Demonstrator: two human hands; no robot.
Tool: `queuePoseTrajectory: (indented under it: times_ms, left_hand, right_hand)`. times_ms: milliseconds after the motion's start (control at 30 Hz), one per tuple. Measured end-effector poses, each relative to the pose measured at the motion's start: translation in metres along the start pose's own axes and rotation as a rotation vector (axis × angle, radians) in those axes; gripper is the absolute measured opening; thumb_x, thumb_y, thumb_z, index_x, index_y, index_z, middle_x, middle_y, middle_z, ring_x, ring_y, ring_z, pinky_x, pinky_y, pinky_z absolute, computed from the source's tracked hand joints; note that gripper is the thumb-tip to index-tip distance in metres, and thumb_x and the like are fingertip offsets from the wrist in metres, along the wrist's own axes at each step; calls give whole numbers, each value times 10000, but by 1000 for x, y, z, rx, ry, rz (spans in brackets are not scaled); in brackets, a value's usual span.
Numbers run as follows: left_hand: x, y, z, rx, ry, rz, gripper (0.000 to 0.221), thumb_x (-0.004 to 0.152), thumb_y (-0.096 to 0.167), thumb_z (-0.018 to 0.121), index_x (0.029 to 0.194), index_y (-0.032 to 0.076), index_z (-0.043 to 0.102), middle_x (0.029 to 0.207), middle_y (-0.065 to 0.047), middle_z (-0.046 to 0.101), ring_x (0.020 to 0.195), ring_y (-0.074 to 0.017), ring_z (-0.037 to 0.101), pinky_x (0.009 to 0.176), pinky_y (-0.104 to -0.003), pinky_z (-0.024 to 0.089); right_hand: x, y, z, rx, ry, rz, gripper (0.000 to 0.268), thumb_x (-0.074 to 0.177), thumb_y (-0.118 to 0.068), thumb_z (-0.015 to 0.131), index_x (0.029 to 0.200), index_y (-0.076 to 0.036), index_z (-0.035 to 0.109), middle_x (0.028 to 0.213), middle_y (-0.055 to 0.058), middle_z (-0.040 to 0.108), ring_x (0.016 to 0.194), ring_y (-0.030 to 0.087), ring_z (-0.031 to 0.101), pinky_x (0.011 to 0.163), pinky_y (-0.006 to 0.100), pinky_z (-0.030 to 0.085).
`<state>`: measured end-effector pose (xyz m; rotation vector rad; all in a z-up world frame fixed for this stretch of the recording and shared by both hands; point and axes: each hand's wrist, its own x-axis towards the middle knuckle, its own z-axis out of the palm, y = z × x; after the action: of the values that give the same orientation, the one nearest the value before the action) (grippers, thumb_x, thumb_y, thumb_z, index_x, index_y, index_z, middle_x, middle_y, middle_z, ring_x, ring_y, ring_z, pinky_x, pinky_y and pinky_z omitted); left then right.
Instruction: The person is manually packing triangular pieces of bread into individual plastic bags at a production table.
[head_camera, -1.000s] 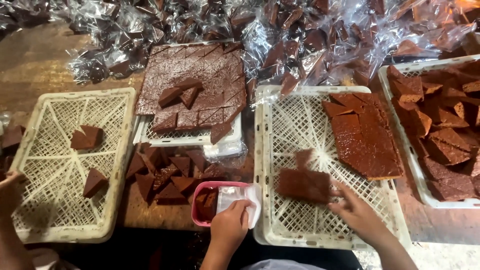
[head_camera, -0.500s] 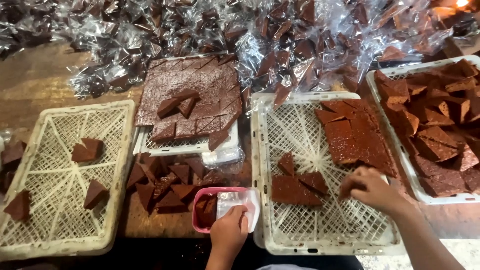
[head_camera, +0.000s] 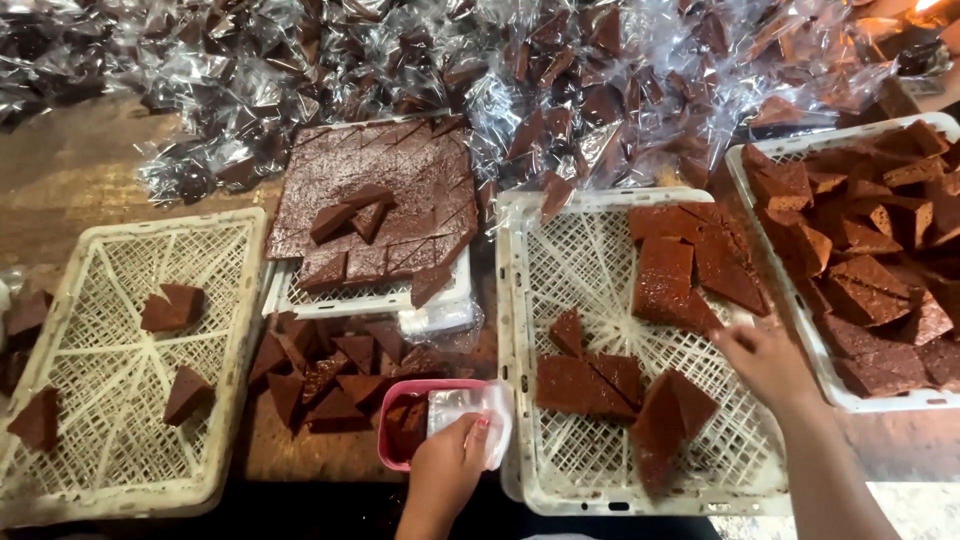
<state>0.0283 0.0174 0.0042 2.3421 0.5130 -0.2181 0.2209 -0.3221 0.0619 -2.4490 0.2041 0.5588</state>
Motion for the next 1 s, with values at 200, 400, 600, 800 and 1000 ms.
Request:
queuePoseTrajectory:
  times_ms: [200,400,600,800,1000]
  left_hand:
    - [-5,-5,13,-65,-95,178,80,1023,233,544,1055,166,512,888,-124,761,735,-315,712,690,-375,527]
    - [-11,-11,11,-168,284,305,175,863,287,812,873,134,727,815,12,753,711,-149,696,655,-299,539]
    - [-16,-11,4,-194,142,207,251,962,301,610,935,117,779,822,-17,797,696,-163,718,608,-314,506]
    - [-19,-8,-5,-271,128,169,274,947,231,590,1076,111,800,1028,-24,835,937,-159,792,756,-284,622]
    - [-26,-11,0,-591,227,-19,71,831,59,708,837,75,777,807,-4,782,753,-101,704,634,-241,547]
  right_hand:
    - [-1,-98,0,-17,-25,-58,543,906,-394,546,1325,-63,449,1224,131,571,1090,252,569,960,383,485]
    - [27,-113,8,-355,-5,75,1078,728,-648,651,1475,-35,172,1543,212,111,1082,399,609,706,416,632]
    - [38,-78,11,-644,-137,-188,602,760,-357,728,1309,-297,489,1335,105,410,1094,190,506,802,284,591]
    - [22,-77,-13,-169,-107,-132,589,756,-243,708,1290,-111,496,1358,123,463,1127,246,554,955,391,523]
    - [42,-21,-5,887,3,140,115,956,-95,564,995,-92,456,1154,253,535,1006,298,583,866,353,526]
